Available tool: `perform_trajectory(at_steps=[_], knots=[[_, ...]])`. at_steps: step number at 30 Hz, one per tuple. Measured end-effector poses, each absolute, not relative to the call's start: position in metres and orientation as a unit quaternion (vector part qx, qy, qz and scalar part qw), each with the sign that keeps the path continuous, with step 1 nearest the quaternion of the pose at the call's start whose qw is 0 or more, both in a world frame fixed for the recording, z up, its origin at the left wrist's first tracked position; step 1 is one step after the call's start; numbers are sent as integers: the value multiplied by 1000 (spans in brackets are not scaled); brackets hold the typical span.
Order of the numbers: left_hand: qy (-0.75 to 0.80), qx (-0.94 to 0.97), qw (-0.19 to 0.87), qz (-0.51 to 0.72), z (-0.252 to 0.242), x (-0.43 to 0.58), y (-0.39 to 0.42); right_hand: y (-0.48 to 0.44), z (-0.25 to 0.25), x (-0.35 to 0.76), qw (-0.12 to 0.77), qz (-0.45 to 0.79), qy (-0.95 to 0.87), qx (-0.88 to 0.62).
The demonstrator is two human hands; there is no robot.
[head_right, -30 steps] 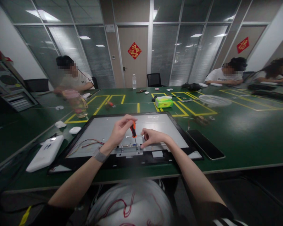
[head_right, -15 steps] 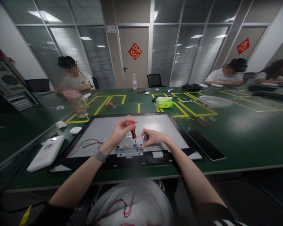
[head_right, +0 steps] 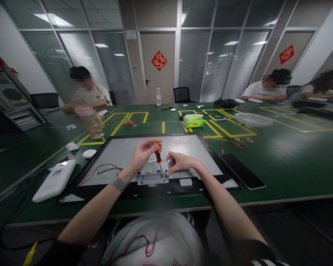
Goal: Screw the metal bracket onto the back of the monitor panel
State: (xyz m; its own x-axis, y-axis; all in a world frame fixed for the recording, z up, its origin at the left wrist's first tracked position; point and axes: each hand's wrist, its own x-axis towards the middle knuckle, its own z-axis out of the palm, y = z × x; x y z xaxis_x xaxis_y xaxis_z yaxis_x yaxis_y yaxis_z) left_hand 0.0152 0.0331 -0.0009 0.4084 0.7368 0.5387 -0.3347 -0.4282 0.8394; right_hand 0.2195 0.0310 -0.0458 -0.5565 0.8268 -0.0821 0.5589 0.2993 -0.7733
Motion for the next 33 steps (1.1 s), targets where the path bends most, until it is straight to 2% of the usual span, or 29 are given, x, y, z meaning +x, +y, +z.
perform_trajectory(at_steps=[3, 10, 19, 26, 33], knots=[[168, 668, 469, 553, -2, 16, 34, 31, -46, 220, 172, 398, -788, -438], [146, 608, 574, 529, -3, 15, 35, 33, -48, 221, 172, 398, -789, -434], [191, 636, 490, 565, -6, 17, 36, 33, -48, 220, 170, 397, -788, -438], [131, 585, 600, 530, -1, 16, 35, 32, -46, 221, 164, 390, -791, -442], [199, 589, 520, 586, -5, 20, 34, 32, -47, 220, 165, 390, -788, -447]])
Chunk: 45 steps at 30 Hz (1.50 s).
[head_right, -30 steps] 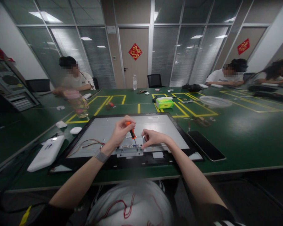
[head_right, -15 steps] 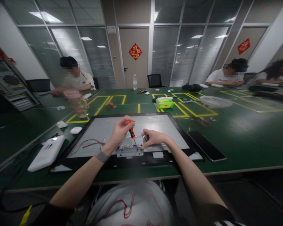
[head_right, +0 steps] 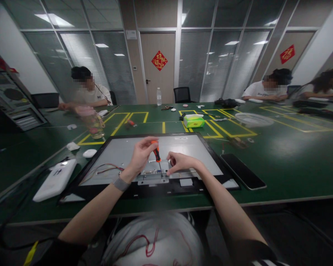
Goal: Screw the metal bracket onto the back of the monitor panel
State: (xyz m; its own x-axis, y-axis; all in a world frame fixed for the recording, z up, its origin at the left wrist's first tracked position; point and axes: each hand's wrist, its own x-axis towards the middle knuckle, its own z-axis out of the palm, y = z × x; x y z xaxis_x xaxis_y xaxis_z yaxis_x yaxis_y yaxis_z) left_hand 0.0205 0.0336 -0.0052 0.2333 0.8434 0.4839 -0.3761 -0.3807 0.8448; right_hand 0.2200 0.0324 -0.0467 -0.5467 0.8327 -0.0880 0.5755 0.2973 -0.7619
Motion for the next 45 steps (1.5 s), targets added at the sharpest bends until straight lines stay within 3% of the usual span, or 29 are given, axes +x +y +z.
perform_trajectory(at_steps=[3, 8, 11, 19, 33, 38, 45], knots=[[205, 591, 503, 597, -6, 21, 34, 33, -47, 220, 165, 390, -790, -443], [147, 560, 582, 571, -2, 19, 33, 32, -47, 220, 164, 394, -787, -446], [163, 570, 578, 561, -1, 18, 32, 32, -47, 221, 166, 397, -788, -439], [215, 651, 385, 618, 1, 19, 28, 31, -45, 221, 167, 393, -789, -442], [243, 678, 290, 630, 1, 17, 20, 32, -47, 221, 171, 401, -783, -443], [217, 681, 321, 621, 2, 18, 21, 30, -45, 220, 167, 401, -782, -447], [176, 641, 465, 586, -4, 17, 31, 31, -46, 220, 168, 410, -777, -448]])
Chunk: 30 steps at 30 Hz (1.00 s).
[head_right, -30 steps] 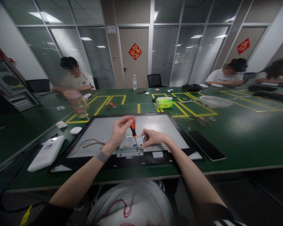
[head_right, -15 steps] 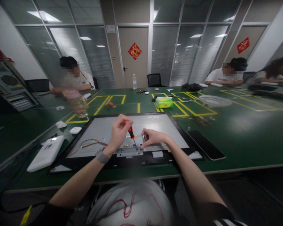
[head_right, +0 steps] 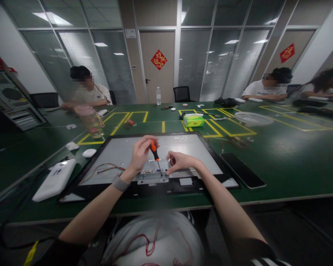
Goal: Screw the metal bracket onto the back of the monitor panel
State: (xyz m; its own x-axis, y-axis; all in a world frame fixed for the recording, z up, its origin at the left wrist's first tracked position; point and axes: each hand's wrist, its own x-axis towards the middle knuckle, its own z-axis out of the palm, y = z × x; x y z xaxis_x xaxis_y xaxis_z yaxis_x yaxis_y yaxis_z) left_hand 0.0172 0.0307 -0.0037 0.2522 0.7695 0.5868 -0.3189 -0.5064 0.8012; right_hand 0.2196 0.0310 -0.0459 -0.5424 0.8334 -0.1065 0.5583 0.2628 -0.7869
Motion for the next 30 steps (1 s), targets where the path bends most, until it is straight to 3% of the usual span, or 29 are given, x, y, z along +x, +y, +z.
perform_trajectory(at_steps=[5, 12, 18, 30], knots=[[189, 646, 441, 594, -5, 16, 35, 30, -45, 220, 172, 401, -784, -442], [157, 617, 544, 546, -1, 19, 30, 32, -48, 221, 170, 399, -784, -443], [123, 629, 555, 530, -3, 20, 31, 33, -48, 220, 172, 402, -784, -442], [195, 694, 385, 576, 2, 19, 23, 32, -47, 220, 169, 394, -787, -444]])
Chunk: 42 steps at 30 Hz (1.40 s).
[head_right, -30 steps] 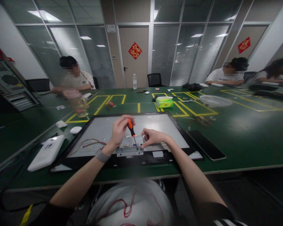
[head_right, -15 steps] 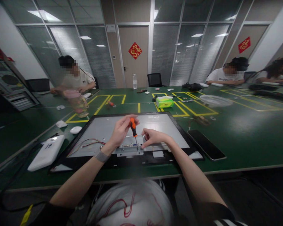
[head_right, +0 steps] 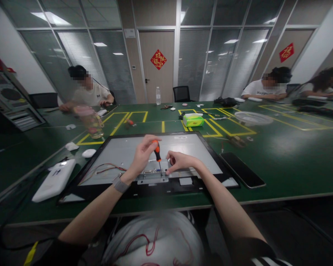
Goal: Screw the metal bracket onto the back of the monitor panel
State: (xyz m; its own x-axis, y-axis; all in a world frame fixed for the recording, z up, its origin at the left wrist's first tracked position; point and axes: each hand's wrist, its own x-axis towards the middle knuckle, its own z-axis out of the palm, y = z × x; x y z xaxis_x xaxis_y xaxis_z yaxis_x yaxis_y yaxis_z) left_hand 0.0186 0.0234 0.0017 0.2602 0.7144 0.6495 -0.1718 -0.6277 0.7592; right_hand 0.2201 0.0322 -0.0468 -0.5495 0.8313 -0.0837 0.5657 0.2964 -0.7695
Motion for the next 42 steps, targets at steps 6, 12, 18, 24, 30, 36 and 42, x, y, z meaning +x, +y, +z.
perform_trajectory(at_steps=[6, 12, 18, 24, 30, 36, 42], knots=[[188, 691, 414, 562, 1, 18, 22, 34, -49, 221, 169, 395, -787, -443], [204, 710, 321, 592, -2, 19, 21, 32, -47, 220, 166, 398, -786, -444], [179, 696, 390, 576, 0, 19, 21, 32, -47, 220, 171, 396, -785, -444], [212, 718, 306, 588, 0, 19, 18, 31, -46, 220, 168, 398, -785, -444], [213, 720, 326, 574, -1, 17, 23, 32, -47, 220, 171, 397, -786, -443], [229, 718, 294, 588, -1, 20, 23, 32, -46, 220, 174, 396, -786, -441], [213, 731, 275, 588, 0, 16, 21, 33, -48, 221, 174, 394, -789, -439]])
